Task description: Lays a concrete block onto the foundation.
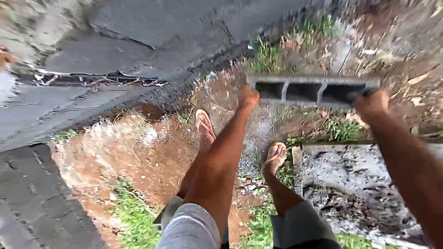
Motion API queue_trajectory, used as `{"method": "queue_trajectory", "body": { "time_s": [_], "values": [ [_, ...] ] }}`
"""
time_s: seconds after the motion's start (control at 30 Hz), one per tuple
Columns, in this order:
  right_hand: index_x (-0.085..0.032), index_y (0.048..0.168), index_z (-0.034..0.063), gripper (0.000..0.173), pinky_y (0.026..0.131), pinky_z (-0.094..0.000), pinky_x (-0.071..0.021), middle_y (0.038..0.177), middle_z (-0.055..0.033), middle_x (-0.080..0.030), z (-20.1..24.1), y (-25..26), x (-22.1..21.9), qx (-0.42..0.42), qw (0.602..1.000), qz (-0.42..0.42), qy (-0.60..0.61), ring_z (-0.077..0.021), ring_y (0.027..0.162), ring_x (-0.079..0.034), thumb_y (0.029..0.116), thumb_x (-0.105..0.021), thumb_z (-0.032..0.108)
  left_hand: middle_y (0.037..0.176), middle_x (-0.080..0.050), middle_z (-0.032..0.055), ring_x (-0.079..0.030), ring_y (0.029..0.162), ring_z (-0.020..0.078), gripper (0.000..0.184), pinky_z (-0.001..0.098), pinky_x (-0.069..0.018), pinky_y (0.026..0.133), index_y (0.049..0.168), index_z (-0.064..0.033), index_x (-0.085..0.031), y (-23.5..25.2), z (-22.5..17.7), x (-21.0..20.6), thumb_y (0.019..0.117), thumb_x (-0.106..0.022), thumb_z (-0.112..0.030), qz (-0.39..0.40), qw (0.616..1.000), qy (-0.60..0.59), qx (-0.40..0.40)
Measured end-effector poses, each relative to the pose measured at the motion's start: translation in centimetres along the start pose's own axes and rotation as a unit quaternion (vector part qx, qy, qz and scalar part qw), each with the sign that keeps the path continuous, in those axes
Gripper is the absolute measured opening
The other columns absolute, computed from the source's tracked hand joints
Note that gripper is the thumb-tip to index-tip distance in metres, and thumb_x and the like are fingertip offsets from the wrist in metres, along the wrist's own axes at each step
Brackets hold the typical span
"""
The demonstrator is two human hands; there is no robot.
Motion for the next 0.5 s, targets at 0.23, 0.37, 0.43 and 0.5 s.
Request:
{"method": "queue_trajectory", "body": {
  "time_s": [0.23,0.37,0.43,0.5],
  "values": [
    [-0.063,0.121,-0.0140,0.041,0.099,-0.0738,-0.0434,0.118,-0.0417,-0.062,3.7,-19.7,4.7,0.028,0.994,0.083,-0.066,-0.0587,0.115,-0.060,0.1022,-0.065,0.023,0.127,-0.065,0.0252,-0.063,0.121,0.0393,0.044,0.0582,-0.0491,0.103,0.132,0.0011,-0.062,-20.5,7.8,8.8,0.1017,-0.059,-0.031,0.080,0.994,0.009,0.078],
    [-0.067,0.117,-0.0097,0.040,0.096,-0.0710,-0.0485,0.110,-0.0356,-0.068,8.3,-30.3,8.1,0.014,0.987,0.136,-0.085,-0.0531,0.108,-0.065,0.0998,-0.068,0.026,0.122,-0.069,0.0215,-0.066,0.116,0.0379,0.042,0.0607,-0.0514,0.099,0.128,-0.0038,-0.066,-33.1,12.5,16.6,0.0968,-0.065,-0.032,0.044,0.990,-0.023,0.129],
    [-0.068,0.117,-0.0080,0.041,0.096,-0.0708,-0.0484,0.109,-0.0336,-0.069,12.1,-34.5,9.9,0.017,0.984,0.147,-0.099,-0.0521,0.108,-0.066,0.0984,-0.069,0.029,0.120,-0.069,0.0236,-0.066,0.115,0.0393,0.039,0.0605,-0.0511,0.100,0.126,-0.0004,-0.066,-38.2,13.9,21.5,0.0984,-0.064,-0.028,0.035,0.989,-0.047,0.134],
    [-0.070,0.112,-0.0048,0.039,0.094,-0.0699,-0.0499,0.105,-0.0301,-0.071,16.7,-38.1,11.5,0.040,0.981,0.147,-0.117,-0.0492,0.105,-0.067,0.0972,-0.070,0.032,0.114,-0.071,0.0226,-0.068,0.110,0.0393,0.036,0.0610,-0.0524,0.096,0.118,-0.0011,-0.069,-42.5,15.3,26.4,0.0980,-0.063,-0.030,0.016,0.988,-0.044,0.146]
  ]
}}
Point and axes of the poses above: each hand's wrist, its own y-axis towards the middle knuckle, its own x-axis out of the back of the hand, z = x × y, the point moved 10 cm from there along y, towards the middle knuckle
